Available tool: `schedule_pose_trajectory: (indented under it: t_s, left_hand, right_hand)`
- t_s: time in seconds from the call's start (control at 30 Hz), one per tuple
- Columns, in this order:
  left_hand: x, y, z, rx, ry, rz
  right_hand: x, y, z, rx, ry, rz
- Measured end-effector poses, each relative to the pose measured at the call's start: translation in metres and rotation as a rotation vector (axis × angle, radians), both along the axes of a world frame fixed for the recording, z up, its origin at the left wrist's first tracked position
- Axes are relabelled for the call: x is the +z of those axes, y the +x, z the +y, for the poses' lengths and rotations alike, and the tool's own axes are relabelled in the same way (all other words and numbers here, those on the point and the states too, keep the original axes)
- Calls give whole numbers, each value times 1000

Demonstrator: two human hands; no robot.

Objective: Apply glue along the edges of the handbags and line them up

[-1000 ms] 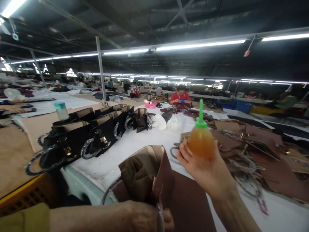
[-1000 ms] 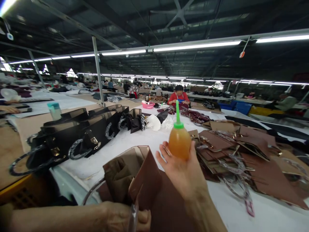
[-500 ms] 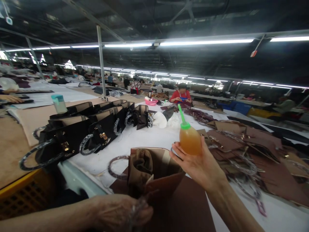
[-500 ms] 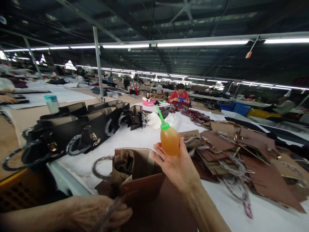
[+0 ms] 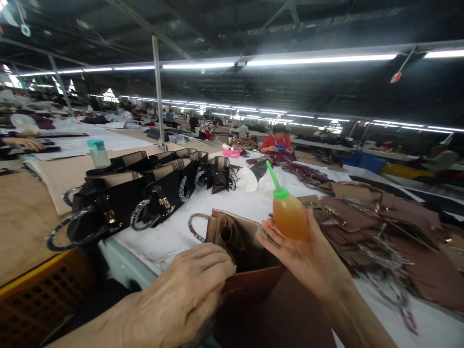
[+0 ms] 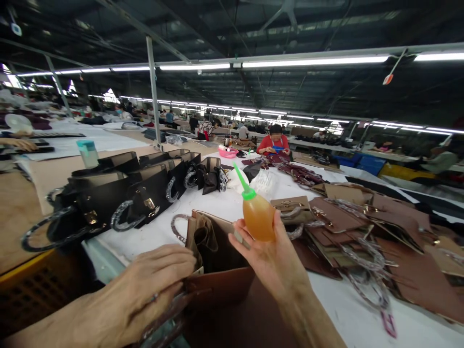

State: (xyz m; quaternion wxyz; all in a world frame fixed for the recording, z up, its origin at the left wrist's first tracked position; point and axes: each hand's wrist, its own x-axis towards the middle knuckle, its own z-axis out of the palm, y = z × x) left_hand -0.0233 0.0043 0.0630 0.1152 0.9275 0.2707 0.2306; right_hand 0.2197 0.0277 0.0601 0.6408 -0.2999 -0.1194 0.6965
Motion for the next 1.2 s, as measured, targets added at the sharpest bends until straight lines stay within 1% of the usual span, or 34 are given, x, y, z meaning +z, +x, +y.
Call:
schedule_pose_trajectory:
  t_s: [0.07,0.1,0.17,0.23,0.3,0.37,0.4,0.47,0.53,0.67,0.7,0.77,0.83,0.9,1.0,1.1,1.2]
  left_hand:
    - [8,21,10,21,-129,36]
    - [9,29,17,63,-178,74]
    - [8,40,33,197,-216,159]
    - [8,48,46,348,-196,265]
    - [9,52,56,457,-189,412]
    - [10,51,64,477,-241,569]
    - [10,48,68,472,-277,611]
    - [7,37,76,485,-333,606]
    - [4,19,84,566,-343,529]
    - [-4,-19,94,721,-334,353]
    - [-8,-26,95,741,-351,295]
    - [-21,-33,95,743,-415,151]
    - [-38,-33,96,696,-513,-41]
    - [-55,-27,97,618,-617,-258]
    - [-73,-18,97,516,-718,-536]
    - [-80,-12,95,445,-769,-705]
    - [-78,-11,91,329,-830,-826]
  right_hand:
    - [1,-2,-4,12,9,-9]
    - [2,-3,-5,18,8,-6]
    - [3,-6,-9,23,-7,2]
    - [3,-10,-11,26,-19,5]
    - [3,-13,-12,39,-21,-2]
    - [4,-14,-14,57,-26,-8]
    - [4,-15,-15,64,-32,-9]
    - [6,-15,-19,78,-46,-10]
    - [6,-15,-26,117,-58,-8]
    - [1,-21,-41,277,-87,16]
    - [-1,-24,-43,296,-90,20]
    - [-3,-30,-44,292,-86,13]
    - [-3,-34,-40,261,-76,-7]
    - [-1,-35,-33,222,-73,-22]
    - [3,-31,-24,177,-80,-38]
    - [4,-25,-18,174,-85,-46]
    - [3,-20,-14,165,-60,-51]
